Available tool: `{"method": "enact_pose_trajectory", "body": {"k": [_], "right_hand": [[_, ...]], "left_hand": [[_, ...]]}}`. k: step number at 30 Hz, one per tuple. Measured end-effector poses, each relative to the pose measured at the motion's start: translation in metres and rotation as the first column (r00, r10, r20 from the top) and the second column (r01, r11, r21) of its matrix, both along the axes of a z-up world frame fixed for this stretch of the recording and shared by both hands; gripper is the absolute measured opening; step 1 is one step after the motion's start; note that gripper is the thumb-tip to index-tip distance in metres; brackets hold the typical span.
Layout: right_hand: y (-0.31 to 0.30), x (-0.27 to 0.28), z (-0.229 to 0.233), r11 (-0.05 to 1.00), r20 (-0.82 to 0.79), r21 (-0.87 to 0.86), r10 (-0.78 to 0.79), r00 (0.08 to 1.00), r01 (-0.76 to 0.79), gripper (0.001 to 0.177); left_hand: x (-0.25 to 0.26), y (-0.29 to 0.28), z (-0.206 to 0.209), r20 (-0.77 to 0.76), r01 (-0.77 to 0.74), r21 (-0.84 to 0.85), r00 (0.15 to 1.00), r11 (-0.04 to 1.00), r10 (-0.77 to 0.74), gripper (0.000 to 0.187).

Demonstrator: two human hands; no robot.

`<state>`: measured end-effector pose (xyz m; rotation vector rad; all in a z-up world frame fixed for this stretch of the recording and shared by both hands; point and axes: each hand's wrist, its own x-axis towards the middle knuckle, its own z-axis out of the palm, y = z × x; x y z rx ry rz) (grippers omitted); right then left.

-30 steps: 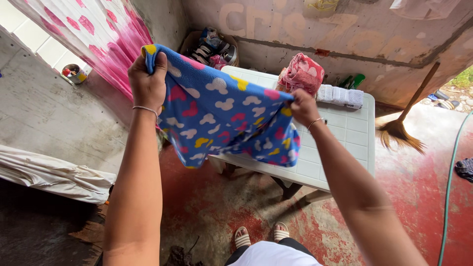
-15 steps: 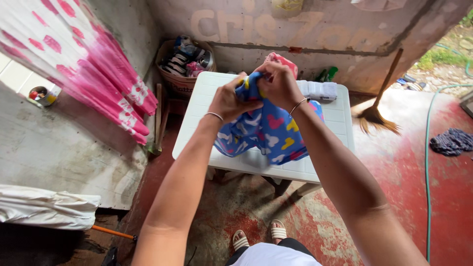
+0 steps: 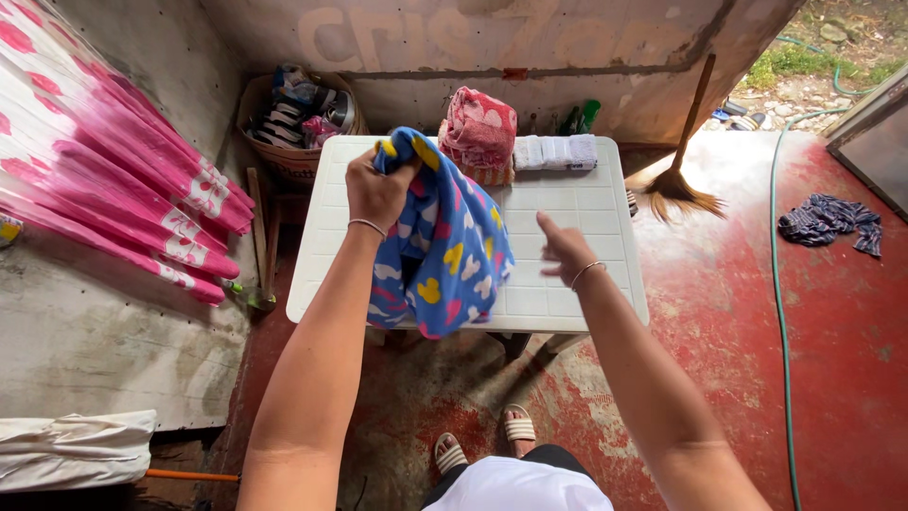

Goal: The person folds a blue patterned blanket on a white plastic table, smoothing it flat and folding it repeatedly into a compact rectangle, then sets it aside. They then unfold and refold a pink towel, an orange striped towel, and several white towels one at a time, stacking the folded pieces on the table.

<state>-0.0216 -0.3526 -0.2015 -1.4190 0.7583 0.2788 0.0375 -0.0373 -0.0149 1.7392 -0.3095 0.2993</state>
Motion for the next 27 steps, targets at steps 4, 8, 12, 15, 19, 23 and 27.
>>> {"method": "enact_pose_trajectory", "body": {"k": [4, 8, 12, 15, 19, 23, 27], "right_hand": [[0.034, 0.003, -0.03, 0.886, -0.272, 0.456, 0.043, 0.961, 0.09, 0.113], [0.065, 0.016, -0.032, 0.761, -0.026, 0.645, 0.116, 0.993, -0.072, 0.093], [0.058, 0.051, -0.022, 0.799, 0.165, 0.586, 0.05, 0.985, -0.138, 0.039], [0.037, 0.071, -0.001, 0.98, 0.266, 0.172, 0.053, 0.962, -0.102, 0.02], [-0.012, 0.09, 0.059, 0.987, 0.472, 0.162, -0.058, 0.88, -0.022, 0.017], [-0.058, 0.093, 0.116, 0.958, 0.558, 0.285, -0.13, 0.82, -0.042, 0.013], [-0.097, 0.088, 0.146, 1.0, 0.683, 0.006, -0.004, 0.73, 0.001, 0.012]], "left_hand": [[0.005, -0.002, 0.011, 0.026, -0.019, -0.085, 0.999, 0.996, 0.021, 0.012], [0.006, 0.004, 0.023, 0.037, -0.058, -0.106, 0.997, 0.993, 0.062, 0.015], [0.004, 0.023, 0.032, -0.03, -0.03, -0.129, 0.999, 0.991, 0.026, 0.019], [0.004, 0.039, 0.035, -0.073, -0.012, -0.111, 0.997, 0.994, 0.004, 0.018], [0.008, 0.068, 0.027, -0.063, 0.036, 0.022, 0.997, 0.999, -0.034, 0.014], [0.024, 0.096, 0.001, -0.113, 0.129, 0.102, 0.987, 0.986, -0.117, 0.016], [0.045, 0.131, -0.021, 0.023, 0.101, 0.185, 0.994, 0.978, -0.107, 0.015]]}}
